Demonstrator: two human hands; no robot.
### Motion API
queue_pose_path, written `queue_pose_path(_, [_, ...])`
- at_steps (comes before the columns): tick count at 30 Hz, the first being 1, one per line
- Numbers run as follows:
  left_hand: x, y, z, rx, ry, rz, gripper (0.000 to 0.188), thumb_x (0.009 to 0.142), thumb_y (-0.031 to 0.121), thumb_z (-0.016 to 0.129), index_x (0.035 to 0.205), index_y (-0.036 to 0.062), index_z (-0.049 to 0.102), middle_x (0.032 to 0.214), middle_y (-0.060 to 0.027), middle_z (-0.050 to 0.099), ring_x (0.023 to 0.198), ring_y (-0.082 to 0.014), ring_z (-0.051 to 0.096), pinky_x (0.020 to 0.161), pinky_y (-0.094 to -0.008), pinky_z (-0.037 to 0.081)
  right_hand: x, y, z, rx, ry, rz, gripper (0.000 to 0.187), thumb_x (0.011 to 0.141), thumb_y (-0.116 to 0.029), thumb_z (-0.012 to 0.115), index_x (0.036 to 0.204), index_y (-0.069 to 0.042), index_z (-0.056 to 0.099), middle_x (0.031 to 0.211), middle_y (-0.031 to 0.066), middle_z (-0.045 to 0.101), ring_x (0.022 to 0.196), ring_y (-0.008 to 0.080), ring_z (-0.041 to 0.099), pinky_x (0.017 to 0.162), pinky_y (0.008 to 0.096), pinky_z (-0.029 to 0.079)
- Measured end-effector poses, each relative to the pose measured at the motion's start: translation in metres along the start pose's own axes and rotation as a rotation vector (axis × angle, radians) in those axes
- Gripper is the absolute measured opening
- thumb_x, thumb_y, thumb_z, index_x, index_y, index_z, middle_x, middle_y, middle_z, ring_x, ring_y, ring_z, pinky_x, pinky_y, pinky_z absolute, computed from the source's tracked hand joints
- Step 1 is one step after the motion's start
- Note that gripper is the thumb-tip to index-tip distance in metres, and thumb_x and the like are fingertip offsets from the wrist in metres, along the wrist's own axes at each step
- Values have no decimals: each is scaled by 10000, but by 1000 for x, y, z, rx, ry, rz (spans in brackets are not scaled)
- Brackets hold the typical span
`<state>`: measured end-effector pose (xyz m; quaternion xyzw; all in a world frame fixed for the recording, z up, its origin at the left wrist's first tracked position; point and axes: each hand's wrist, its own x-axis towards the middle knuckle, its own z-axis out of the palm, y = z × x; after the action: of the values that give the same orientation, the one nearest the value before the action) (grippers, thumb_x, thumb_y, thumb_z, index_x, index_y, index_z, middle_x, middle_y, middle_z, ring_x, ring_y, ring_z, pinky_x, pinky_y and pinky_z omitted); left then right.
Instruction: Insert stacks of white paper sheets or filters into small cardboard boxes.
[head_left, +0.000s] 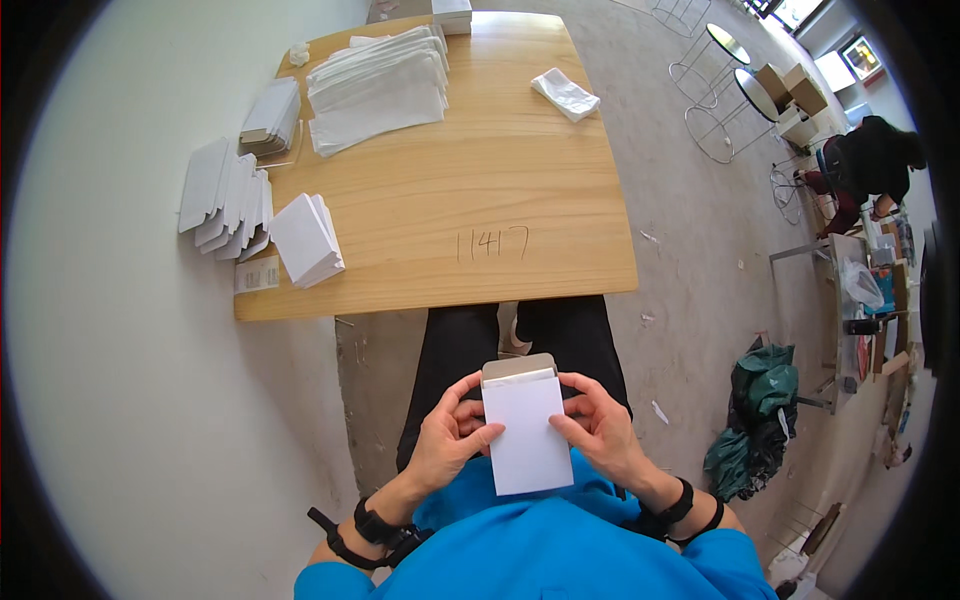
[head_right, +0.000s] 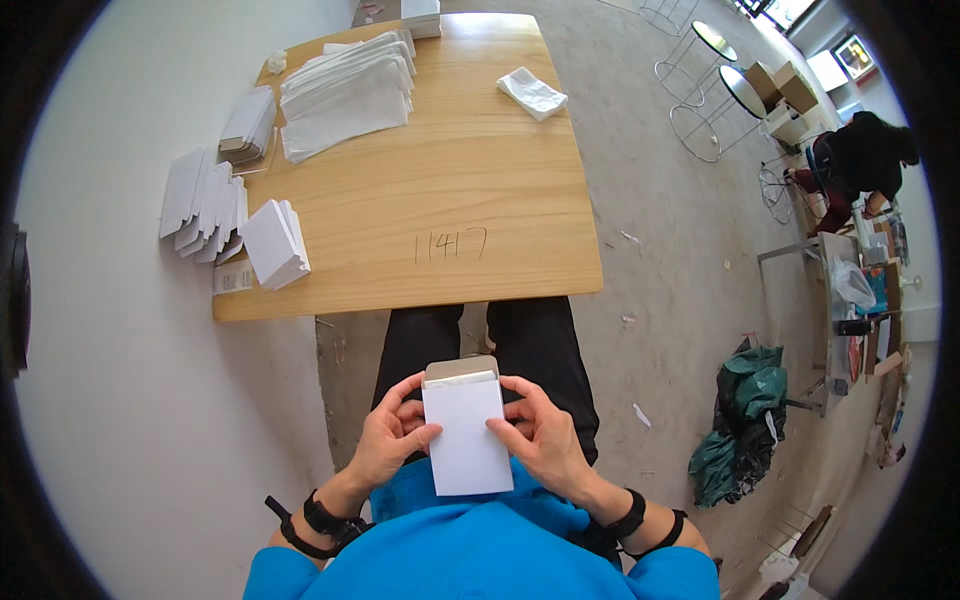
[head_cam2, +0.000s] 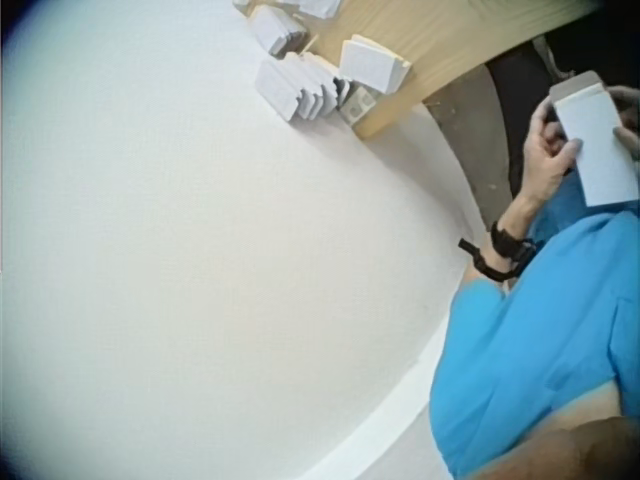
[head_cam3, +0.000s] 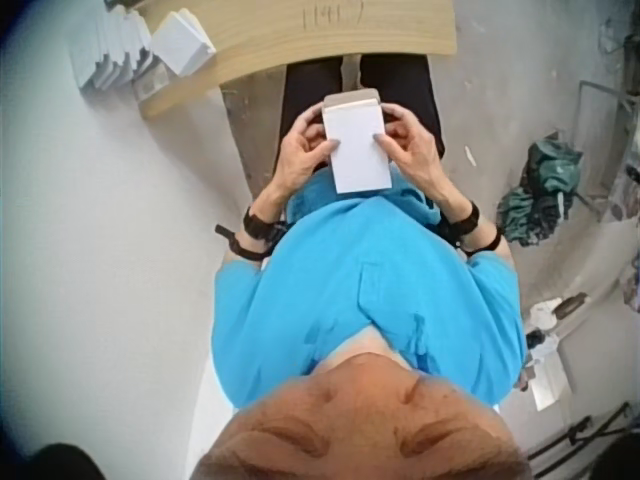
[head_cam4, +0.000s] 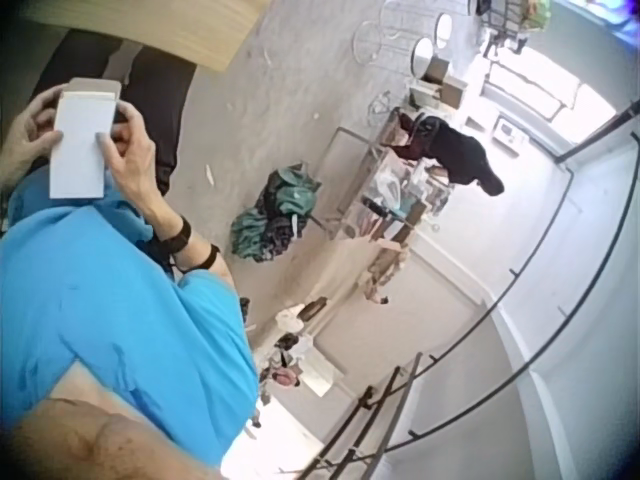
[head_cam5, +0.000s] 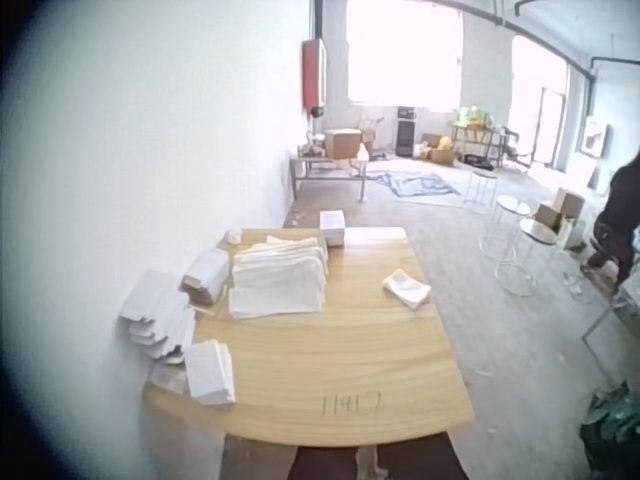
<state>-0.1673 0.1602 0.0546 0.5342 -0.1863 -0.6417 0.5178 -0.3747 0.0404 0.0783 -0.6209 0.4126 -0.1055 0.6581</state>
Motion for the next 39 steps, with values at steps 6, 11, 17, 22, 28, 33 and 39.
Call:
queue_pose_path(6, [-18,15,11,305,61,275,766,885,85,743,1510,57,302,1153,-166,662,1001,-216,686,829,-330,581,-10,-14,1,-49,34,-152,547,939,-111,681,1415,-10,431,1074,203,702,887,242,731,740,345,611])
queue_pose_path(11, [-16,15,5,639,47,662,724,803,15,802,1429,28,439,1032,-149,707,891,-228,718,796,-338,595,-3,-16,-8,-285,75,-525,582,856,18,734,1375,-12,471,1099,186,709,1005,261,720,850,356,592])
queue_pose_path(17, [9,19,-4,747,89,700,469,797,17,799,1228,28,612,1038,-139,707,869,-226,710,788,-323,591,24,-3,-6,-256,101,-536,442,834,20,748,1244,6,583,1021,147,709,890,233,724,779,321,588])
queue_pose_path(22, [4,19,-3,435,92,451,680,825,28,795,1398,52,429,1142,-151,684,917,-208,709,811,-319,592,19,-3,-2,-81,119,-424,548,868,-18,730,1362,-23,492,1115,179,684,841,229,736,735,330,611])
queue_pose_path(28, [-6,13,-4,493,-3,509,632,826,39,793,1363,92,466,1140,-131,647,846,-183,707,777,-299,595,7,-1,-8,-135,59,-482,541,865,-30,740,1355,-28,509,1116,183,669,808,215,728,693,304,612])
queue_pose_path(33, [-15,13,-8,508,-108,431,501,838,47,781,1280,84,549,1098,-113,634,840,-177,690,758,-288,591,-7,-1,-9,-51,-46,-362,358,887,-46,722,1223,-8,607,1090,153,666,824,199,707,721,297,599])
queue_pose_path(39, [-5,18,-9,711,-38,659,351,880,41,732,1205,62,599,1127,-106,637,937,-172,666,819,-292,560,3,-5,-10,-145,43,-437,194,906,-43,689,1094,-3,668,1047,143,683,904,199,694,792,305,584])
